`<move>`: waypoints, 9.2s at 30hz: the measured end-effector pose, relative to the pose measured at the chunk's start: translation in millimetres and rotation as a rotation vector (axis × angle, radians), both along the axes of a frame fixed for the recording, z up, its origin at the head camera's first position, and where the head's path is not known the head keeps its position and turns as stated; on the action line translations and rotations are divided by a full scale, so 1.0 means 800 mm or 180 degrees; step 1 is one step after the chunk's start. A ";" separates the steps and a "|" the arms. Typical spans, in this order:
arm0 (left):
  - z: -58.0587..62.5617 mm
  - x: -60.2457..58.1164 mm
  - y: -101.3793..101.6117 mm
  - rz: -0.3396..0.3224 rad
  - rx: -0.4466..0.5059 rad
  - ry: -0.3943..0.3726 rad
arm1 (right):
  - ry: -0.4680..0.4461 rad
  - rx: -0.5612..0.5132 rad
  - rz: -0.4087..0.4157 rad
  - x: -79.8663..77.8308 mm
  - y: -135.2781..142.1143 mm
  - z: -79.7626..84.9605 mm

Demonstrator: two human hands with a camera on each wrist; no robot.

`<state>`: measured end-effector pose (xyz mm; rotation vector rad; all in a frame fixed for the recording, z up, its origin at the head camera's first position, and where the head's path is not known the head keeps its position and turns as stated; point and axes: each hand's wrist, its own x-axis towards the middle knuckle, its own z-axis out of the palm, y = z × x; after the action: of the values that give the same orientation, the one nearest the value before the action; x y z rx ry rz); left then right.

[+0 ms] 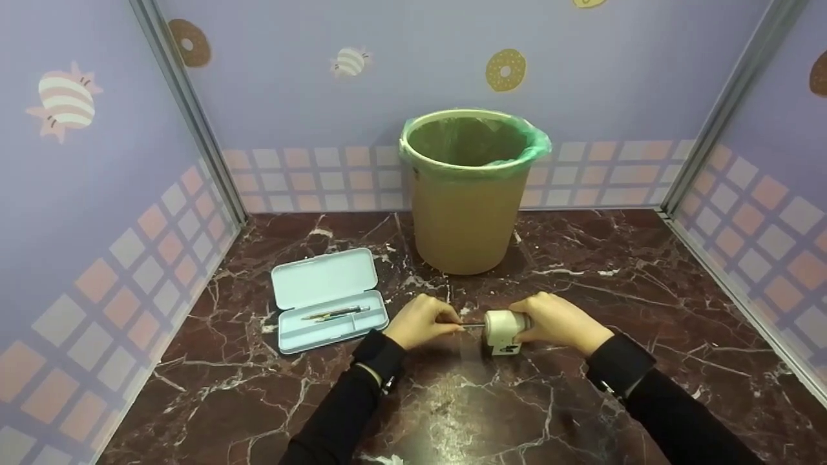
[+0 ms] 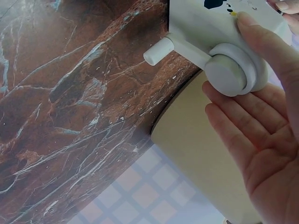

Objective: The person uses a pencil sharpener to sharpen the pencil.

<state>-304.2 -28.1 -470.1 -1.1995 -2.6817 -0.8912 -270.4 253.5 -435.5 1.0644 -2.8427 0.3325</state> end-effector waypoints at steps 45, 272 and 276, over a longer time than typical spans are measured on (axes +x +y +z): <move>-0.003 0.026 -0.018 0.0738 0.1717 -0.0903 | -0.0005 -0.0085 0.0005 -0.002 -0.005 0.000; 0.020 0.028 -0.303 0.1963 -0.1011 -0.0644 | 0.0869 0.0315 0.0052 -0.111 -0.330 -0.045; 0.022 0.029 -0.301 0.1973 -0.1047 -0.0655 | 0.0647 0.0196 0.0186 -0.108 -0.320 -0.036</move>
<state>-280.9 -268.7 -452.4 -0.2456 -3.1498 -0.5088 -357.2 -2.8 -464.1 1.1241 -2.6619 0.1327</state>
